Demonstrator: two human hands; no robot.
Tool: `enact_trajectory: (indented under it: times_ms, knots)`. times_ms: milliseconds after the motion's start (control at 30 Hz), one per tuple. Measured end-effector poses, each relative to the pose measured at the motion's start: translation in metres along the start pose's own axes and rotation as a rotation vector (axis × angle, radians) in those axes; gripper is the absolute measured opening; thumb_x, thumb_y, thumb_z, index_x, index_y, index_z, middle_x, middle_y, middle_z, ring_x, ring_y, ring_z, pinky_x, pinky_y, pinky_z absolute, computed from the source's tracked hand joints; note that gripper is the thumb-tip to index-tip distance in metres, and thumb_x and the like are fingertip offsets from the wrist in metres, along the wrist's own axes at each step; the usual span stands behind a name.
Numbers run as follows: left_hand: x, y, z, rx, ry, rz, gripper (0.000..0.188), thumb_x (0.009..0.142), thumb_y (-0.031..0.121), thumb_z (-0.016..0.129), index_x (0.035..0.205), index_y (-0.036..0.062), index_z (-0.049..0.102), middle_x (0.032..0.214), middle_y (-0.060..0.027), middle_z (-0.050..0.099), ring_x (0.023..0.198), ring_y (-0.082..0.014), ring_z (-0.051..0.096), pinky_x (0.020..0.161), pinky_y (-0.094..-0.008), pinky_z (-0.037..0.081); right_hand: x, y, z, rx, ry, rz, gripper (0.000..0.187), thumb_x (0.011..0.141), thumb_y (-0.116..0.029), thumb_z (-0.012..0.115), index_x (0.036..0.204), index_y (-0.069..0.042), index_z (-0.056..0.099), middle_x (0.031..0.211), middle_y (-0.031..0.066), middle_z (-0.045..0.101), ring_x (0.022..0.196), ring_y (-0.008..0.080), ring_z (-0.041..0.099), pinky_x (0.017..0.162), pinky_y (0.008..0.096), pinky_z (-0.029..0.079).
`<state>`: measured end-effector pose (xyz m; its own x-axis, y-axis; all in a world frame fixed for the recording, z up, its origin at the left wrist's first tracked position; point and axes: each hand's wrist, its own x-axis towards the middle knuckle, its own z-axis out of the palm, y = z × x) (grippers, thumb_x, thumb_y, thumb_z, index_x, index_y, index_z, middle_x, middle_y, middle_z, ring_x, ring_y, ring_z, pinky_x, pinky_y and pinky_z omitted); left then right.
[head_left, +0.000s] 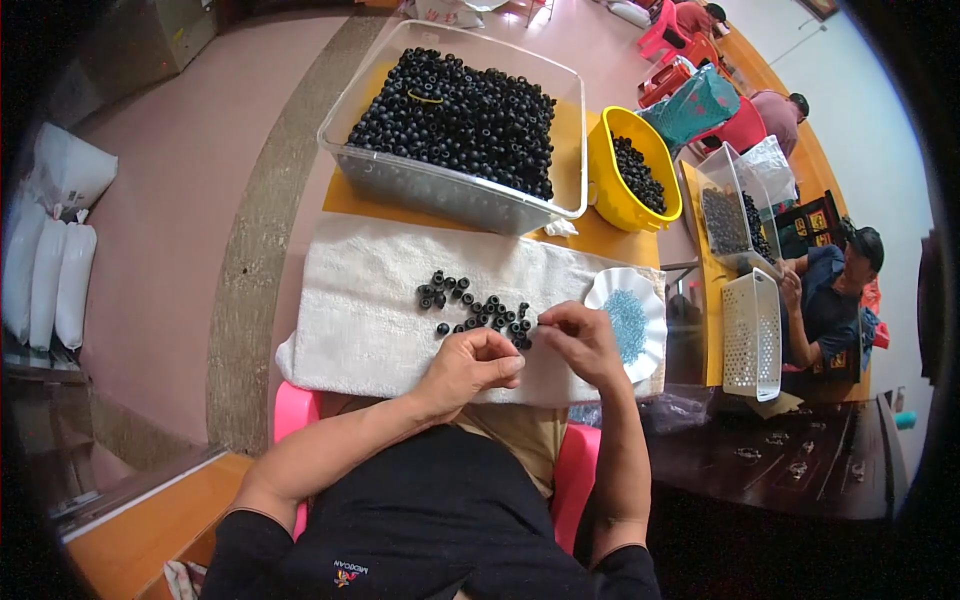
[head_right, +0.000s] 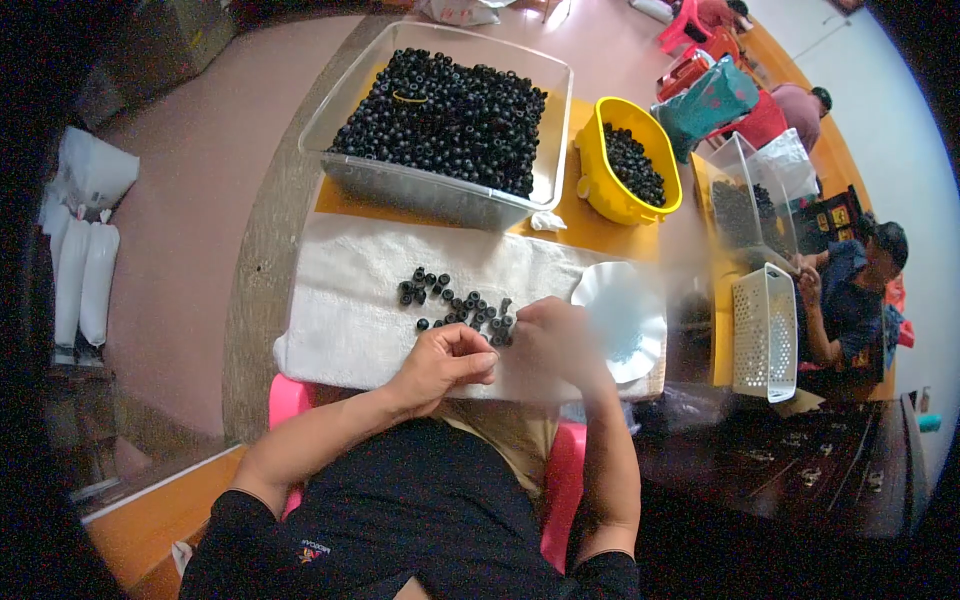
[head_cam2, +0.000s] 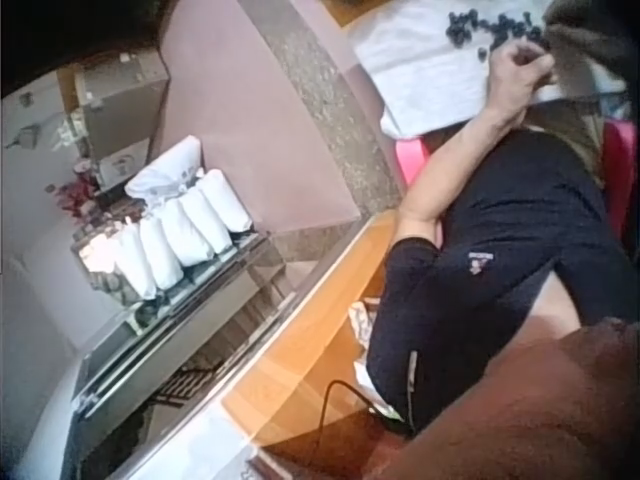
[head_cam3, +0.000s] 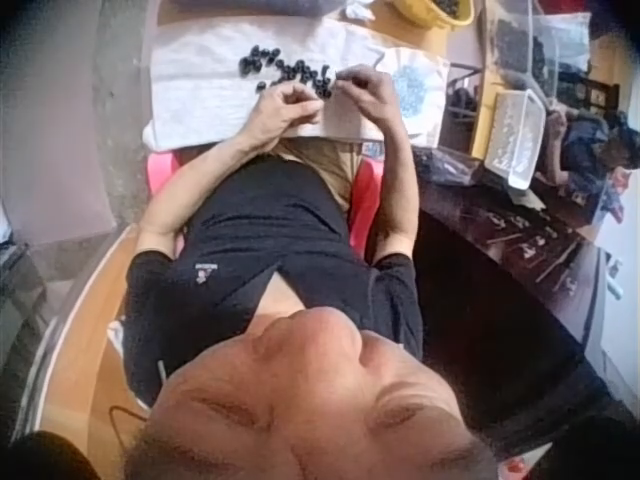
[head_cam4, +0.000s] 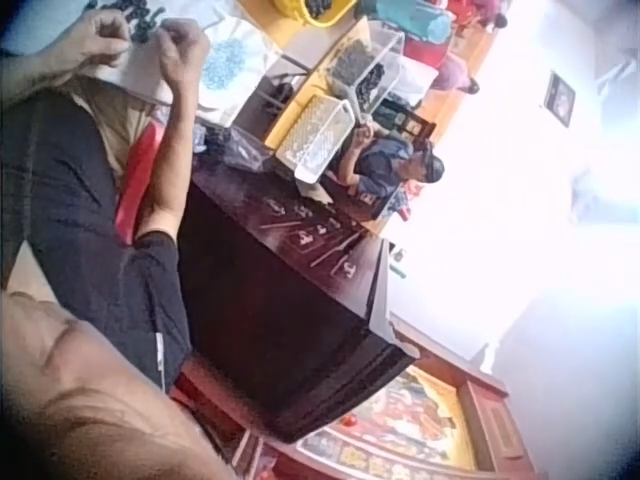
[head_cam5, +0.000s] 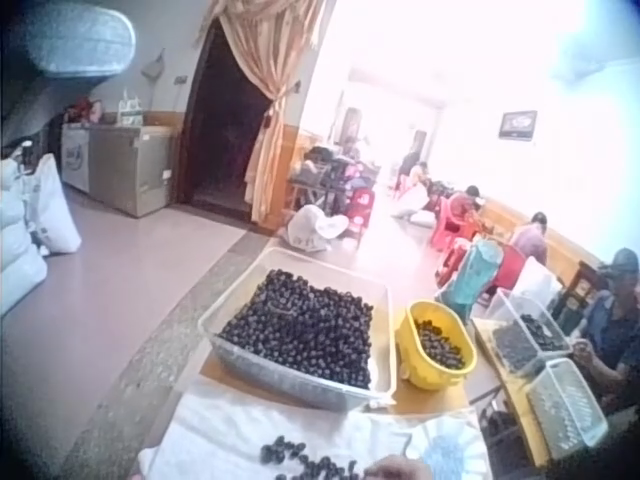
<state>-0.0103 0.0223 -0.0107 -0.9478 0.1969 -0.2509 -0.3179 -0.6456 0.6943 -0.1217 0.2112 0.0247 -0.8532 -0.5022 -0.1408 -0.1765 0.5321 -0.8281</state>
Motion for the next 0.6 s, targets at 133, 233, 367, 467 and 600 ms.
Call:
enact_trajectory:
  times_ms: [133, 233, 367, 467, 600]
  knots:
    - [0.002, 0.0, 0.0, 0.022, 0.0, -0.004, 0.011, 0.089, 0.006, 0.068, 0.096, 0.0014, 0.062, 0.089, -0.0056, 0.066, 0.078, -0.0112, 0.065, 0.074, -0.0264, 0.058, -0.012, 0.006, 0.0, 0.332, -0.1, -0.03, 0.011, 0.083, 0.001, 0.071, 0.093, 0.005, 0.067, 0.091, 0.0045, 0.065, 0.078, 0.0103, 0.061, 0.068, 0.024, 0.051]
    - [0.001, 0.004, 0.002, 0.024, -0.012, -0.028, 0.011, 0.089, 0.006, 0.068, 0.097, 0.0012, 0.061, 0.089, -0.0053, 0.065, 0.079, -0.0113, 0.065, 0.075, -0.0257, 0.057, -0.021, -0.007, 0.003, 0.443, -0.187, 0.087, 0.011, 0.081, -0.004, 0.069, 0.091, 0.0, 0.07, 0.085, 0.0051, 0.068, 0.079, 0.0122, 0.063, 0.074, 0.0263, 0.052]
    - [0.002, 0.002, 0.0, 0.037, -0.047, 0.002, 0.011, 0.089, 0.006, 0.067, 0.098, 0.0014, 0.061, 0.089, -0.0053, 0.066, 0.08, -0.0115, 0.065, 0.075, -0.0261, 0.056, -0.023, -0.01, 0.007, 0.375, -0.201, 0.048, 0.013, 0.079, -0.004, 0.07, 0.089, 0.003, 0.071, 0.086, 0.0063, 0.069, 0.08, 0.0115, 0.063, 0.074, 0.0254, 0.051]
    - [0.002, -0.001, -0.001, 0.046, -0.061, 0.016, 0.011, 0.089, 0.006, 0.067, 0.098, 0.0013, 0.061, 0.089, -0.0053, 0.066, 0.08, -0.0115, 0.065, 0.075, -0.0263, 0.056, -0.026, -0.009, 0.008, 0.395, -0.195, 0.026, 0.012, 0.079, -0.004, 0.07, 0.089, 0.004, 0.07, 0.087, 0.0071, 0.069, 0.08, 0.0118, 0.063, 0.074, 0.0255, 0.051]
    - [0.001, 0.0, 0.0, 0.059, -0.075, 0.033, 0.011, 0.089, 0.006, 0.067, 0.097, 0.0013, 0.061, 0.088, -0.005, 0.066, 0.08, -0.0111, 0.064, 0.075, -0.026, 0.056, -0.029, -0.008, 0.008, 0.428, -0.203, -0.002, 0.012, 0.079, -0.003, 0.07, 0.089, 0.004, 0.07, 0.087, 0.0078, 0.069, 0.081, 0.0126, 0.063, 0.075, 0.0258, 0.051]
